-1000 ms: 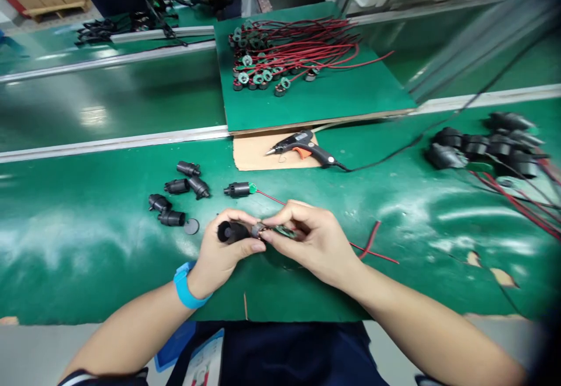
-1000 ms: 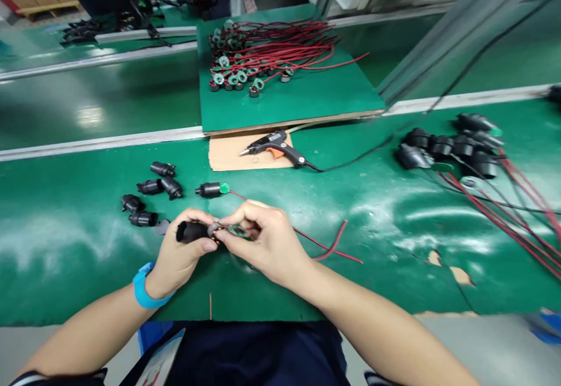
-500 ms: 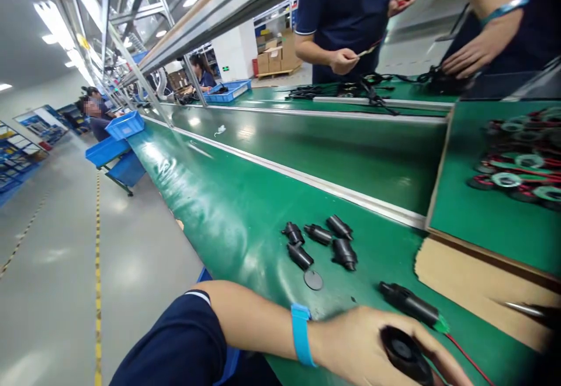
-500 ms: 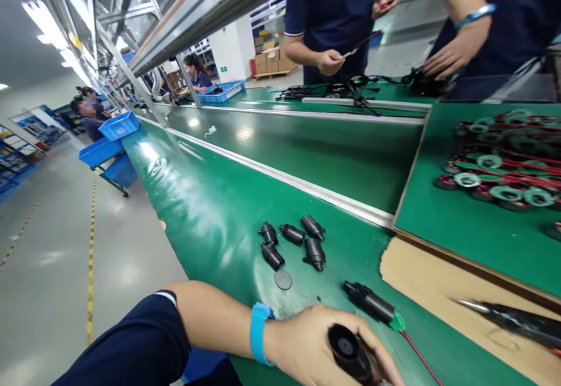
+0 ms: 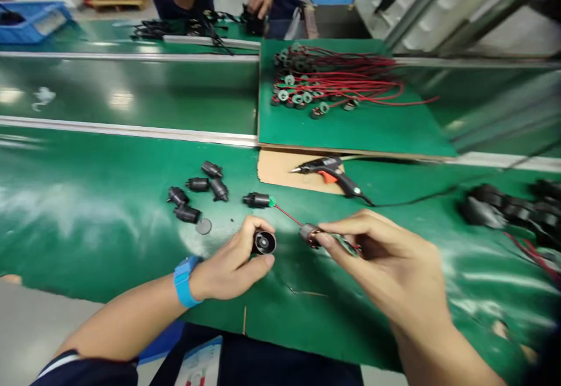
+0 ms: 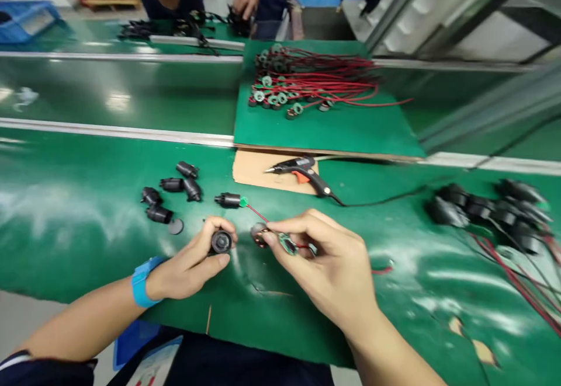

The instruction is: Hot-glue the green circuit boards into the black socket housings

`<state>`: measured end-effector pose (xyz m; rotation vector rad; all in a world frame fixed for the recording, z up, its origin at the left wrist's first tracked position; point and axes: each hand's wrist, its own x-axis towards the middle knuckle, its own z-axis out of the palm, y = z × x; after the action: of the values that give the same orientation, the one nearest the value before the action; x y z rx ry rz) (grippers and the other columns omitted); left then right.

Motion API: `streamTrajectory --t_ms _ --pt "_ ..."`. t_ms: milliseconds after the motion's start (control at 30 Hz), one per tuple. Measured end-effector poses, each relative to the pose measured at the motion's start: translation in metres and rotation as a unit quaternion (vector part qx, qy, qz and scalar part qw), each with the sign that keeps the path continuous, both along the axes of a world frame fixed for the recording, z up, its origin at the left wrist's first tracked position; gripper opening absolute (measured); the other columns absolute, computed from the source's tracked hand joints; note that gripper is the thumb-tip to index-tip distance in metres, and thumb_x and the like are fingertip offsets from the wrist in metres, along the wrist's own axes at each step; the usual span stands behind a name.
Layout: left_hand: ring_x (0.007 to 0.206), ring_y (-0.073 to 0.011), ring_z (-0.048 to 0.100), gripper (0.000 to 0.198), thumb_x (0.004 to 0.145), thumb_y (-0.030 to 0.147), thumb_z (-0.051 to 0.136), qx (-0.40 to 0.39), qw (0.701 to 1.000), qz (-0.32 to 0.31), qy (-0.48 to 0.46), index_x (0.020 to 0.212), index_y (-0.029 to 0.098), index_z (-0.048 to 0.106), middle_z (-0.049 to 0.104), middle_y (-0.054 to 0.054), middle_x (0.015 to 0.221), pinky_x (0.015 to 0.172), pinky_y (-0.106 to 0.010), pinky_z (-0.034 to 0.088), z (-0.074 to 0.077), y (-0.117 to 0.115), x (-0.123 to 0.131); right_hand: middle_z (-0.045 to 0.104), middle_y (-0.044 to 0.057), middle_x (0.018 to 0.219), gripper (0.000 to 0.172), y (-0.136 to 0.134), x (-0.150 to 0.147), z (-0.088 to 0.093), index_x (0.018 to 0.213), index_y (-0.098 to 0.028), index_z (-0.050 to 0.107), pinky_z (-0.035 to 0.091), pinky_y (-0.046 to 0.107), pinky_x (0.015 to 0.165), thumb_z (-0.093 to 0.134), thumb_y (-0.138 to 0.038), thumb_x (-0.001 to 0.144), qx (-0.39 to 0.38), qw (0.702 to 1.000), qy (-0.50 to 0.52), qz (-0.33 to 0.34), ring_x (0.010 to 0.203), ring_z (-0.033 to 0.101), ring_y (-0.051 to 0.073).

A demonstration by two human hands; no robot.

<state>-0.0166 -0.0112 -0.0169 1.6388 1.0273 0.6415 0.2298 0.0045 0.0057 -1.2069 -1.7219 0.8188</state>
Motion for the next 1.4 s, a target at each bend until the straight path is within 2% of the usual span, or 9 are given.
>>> streamTrajectory --t_ms 233,400,567,667,867,1033,1167,1300,1400 --pt "0.100 -0.0186 0.057 0.027 0.102 0.031 0.054 0.084 0.994 0.005 0.074 0.128 0.024 0.048 0.057 -0.005 0.112 0.091 -0.034 0.049 -0.004 -0.003 0.004 0.055 -0.003 0.065 0.005 0.001 -0.013 -0.005 0.091 -0.025 0.076 0.038 0.024 0.050 0.076 -0.026 0.087 -0.050 0.998 0.035 0.031 0.055 0.046 0.008" --pt "0.125 -0.0217 0.049 0.045 0.105 0.025 0.042 0.105 0.990 -0.028 0.092 0.149 0.022 0.034 0.046 -0.012 0.130 0.108 -0.039 0.045 -0.004 -0.005 0.003 0.054 -0.003 0.065 0.005 0.004 -0.009 -0.008 0.089 -0.022 0.077 0.038 0.024 0.051 0.076 -0.026 0.085 -0.059 0.997 0.046 0.002 0.056 0.044 0.008" --pt "0.119 -0.0202 0.056 0.014 0.102 0.019 0.051 0.173 0.979 0.053 0.098 0.115 0.022 0.053 0.056 -0.009 0.123 0.103 -0.037 0.049 -0.013 -0.003 0.005 0.048 -0.004 0.062 0.006 0.006 -0.010 -0.011 0.087 -0.021 0.078 0.037 0.025 0.051 0.076 -0.026 0.085 -0.075 0.996 0.053 -0.003 0.055 0.043 0.008" --pt "0.121 -0.0213 0.057 0.025 0.101 0.024 0.056 0.181 0.974 0.026 0.134 0.125 0.023 0.050 0.058 -0.009 0.129 0.102 -0.038 0.050 -0.017 0.000 0.005 0.048 -0.004 0.061 0.005 0.007 -0.012 -0.012 0.086 -0.021 0.078 0.037 0.025 0.049 0.077 -0.026 0.084 -0.081 0.995 0.058 -0.007 0.053 0.043 0.009" --pt "0.115 -0.0268 0.059 0.047 0.101 0.046 0.054 0.293 0.929 -0.052 0.221 0.142 0.023 0.047 0.061 -0.012 0.130 0.097 -0.043 0.051 -0.009 0.007 0.026 0.075 0.004 0.080 0.008 0.017 -0.002 -0.010 0.086 -0.022 0.075 0.057 0.030 0.067 0.080 -0.028 0.083 -0.071 0.976 0.179 -0.102 0.071 0.069 0.016" --pt "0.099 -0.0325 0.064 0.068 0.094 0.069 0.049 0.246 0.913 -0.100 0.309 0.133 0.014 0.057 0.071 -0.013 0.108 0.088 -0.049 0.051 -0.006 0.023 0.081 0.077 0.003 0.083 0.010 0.019 0.007 -0.012 0.086 -0.021 0.075 0.059 0.030 0.071 0.081 -0.028 0.083 -0.052 0.971 0.201 -0.116 0.076 0.073 0.017" --pt "0.101 -0.0330 0.063 0.038 0.093 0.050 0.064 0.229 0.910 -0.160 0.306 0.115 0.018 0.066 0.071 -0.010 0.103 0.088 -0.049 0.050 -0.012 0.026 0.109 0.076 0.004 0.083 0.015 0.018 0.013 -0.015 0.087 -0.019 0.074 0.059 0.030 0.071 0.081 -0.031 0.082 -0.050 0.968 0.214 -0.123 0.075 0.073 0.017" --pt "0.109 -0.0257 0.062 0.020 0.097 0.022 0.060 0.158 0.961 -0.161 0.160 0.116 0.023 0.061 0.070 -0.006 0.114 0.097 -0.043 0.049 -0.016 0.016 0.096 0.076 0.005 0.083 0.021 0.019 0.020 -0.016 0.087 -0.018 0.073 0.058 0.032 0.072 0.081 -0.037 0.082 -0.060 0.966 0.224 -0.117 0.075 0.071 0.017" --pt "0.105 -0.0195 0.065 0.018 0.097 0.021 0.058 0.033 0.994 -0.083 0.062 0.115 0.024 0.058 0.068 -0.003 0.112 0.097 -0.036 0.051 -0.017 0.012 0.070 0.075 0.005 0.082 0.021 0.017 0.023 -0.016 0.087 -0.018 0.073 0.056 0.032 0.069 0.080 -0.038 0.083 -0.076 0.967 0.220 -0.101 0.070 0.067 0.016"
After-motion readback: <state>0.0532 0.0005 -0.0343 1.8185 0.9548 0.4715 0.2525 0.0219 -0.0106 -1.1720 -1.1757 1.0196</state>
